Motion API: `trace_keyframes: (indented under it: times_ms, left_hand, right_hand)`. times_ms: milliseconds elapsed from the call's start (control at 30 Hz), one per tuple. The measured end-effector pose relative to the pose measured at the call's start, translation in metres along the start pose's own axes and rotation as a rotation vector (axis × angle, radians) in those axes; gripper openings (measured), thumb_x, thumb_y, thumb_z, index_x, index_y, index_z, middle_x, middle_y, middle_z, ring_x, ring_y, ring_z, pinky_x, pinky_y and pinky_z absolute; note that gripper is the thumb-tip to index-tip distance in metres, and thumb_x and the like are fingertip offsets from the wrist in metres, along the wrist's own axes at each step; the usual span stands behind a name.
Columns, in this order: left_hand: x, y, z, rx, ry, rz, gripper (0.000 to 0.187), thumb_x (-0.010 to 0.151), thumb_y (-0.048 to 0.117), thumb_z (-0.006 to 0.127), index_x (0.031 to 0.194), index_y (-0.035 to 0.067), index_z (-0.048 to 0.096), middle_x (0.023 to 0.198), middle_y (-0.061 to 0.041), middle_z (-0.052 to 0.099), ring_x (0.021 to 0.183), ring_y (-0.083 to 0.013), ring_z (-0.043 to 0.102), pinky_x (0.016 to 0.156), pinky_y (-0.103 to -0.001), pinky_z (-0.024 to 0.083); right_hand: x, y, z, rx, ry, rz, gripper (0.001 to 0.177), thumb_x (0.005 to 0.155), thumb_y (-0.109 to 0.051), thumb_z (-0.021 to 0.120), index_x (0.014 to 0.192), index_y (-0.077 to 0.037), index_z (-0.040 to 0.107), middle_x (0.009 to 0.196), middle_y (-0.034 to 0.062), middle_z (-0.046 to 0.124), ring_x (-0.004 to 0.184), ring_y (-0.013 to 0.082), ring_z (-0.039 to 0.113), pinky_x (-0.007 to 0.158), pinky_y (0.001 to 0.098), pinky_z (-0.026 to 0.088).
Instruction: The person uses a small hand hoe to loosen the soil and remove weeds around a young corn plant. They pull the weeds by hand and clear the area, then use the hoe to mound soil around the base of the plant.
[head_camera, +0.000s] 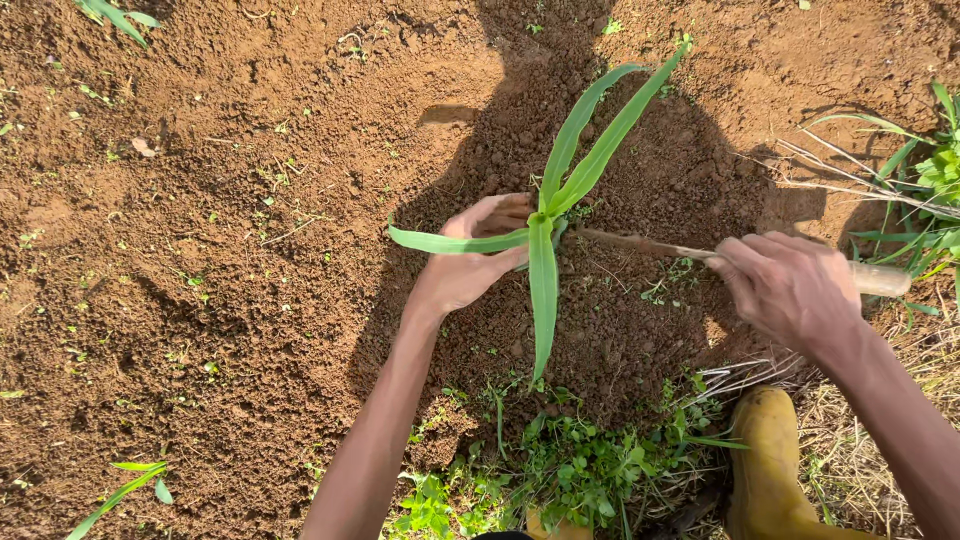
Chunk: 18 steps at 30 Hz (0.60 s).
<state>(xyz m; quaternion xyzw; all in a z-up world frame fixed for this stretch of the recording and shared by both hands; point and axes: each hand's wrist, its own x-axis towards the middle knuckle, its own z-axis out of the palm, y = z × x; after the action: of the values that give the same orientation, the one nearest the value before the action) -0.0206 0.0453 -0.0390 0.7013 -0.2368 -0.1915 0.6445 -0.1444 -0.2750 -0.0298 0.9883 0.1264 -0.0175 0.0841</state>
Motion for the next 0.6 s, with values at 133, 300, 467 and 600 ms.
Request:
trace_keyframes:
  times_ms: [133,300,467,600]
  left_hand:
    - [-0.002,0.005,-0.001,0.053,0.020,-0.153,0.036,0.081,0.012,0.064,0.116,0.008,0.057,0.116,-0.010,0.063,0.104,-0.0208,0.064,0.093,-0.034,0.056]
    - [0.031,-0.008,0.008,0.361,0.116,-0.026,0.024,0.082,0.005,0.065,0.105,0.005,0.065,0.105,-0.011,0.066,0.092,-0.0206,0.065,0.089,-0.035,0.057]
    - [0.068,-0.025,0.009,0.511,0.098,0.031,0.021,0.079,0.001,0.067,0.099,0.008,0.071,0.097,-0.011,0.062,0.086,-0.0227,0.062,0.079,-0.039,0.055]
    - [0.079,-0.033,0.002,0.642,-0.021,0.037,0.019,0.079,0.006,0.070,0.097,0.010,0.072,0.097,-0.009,0.060,0.094,-0.0233,0.057,0.098,-0.046,0.043]
  right_hand:
    - [0.007,0.003,-0.007,0.057,-0.040,0.176,0.028,0.104,-0.033,0.034,0.085,-0.020,0.051,0.067,-0.0027,0.060,0.054,0.0134,0.056,0.040,0.0283,0.046]
    - [0.037,-0.028,-0.024,0.330,-0.163,0.494,0.043,0.105,-0.042,0.024,0.096,-0.013,0.055,0.046,0.0023,0.046,0.034,0.0151,0.043,0.033,0.0308,0.040]
    - [0.076,-0.053,-0.006,1.316,0.027,0.544,0.028,0.077,-0.008,0.074,0.100,0.002,0.062,0.081,0.0150,0.064,0.070,0.0268,0.061,0.073,0.0379,0.045]
    - [0.103,-0.064,0.001,1.267,0.238,0.507,0.019,0.068,-0.005,0.076,0.086,-0.006,0.070,0.073,0.0046,0.066,0.071,0.0146,0.060,0.070,0.0237,0.043]
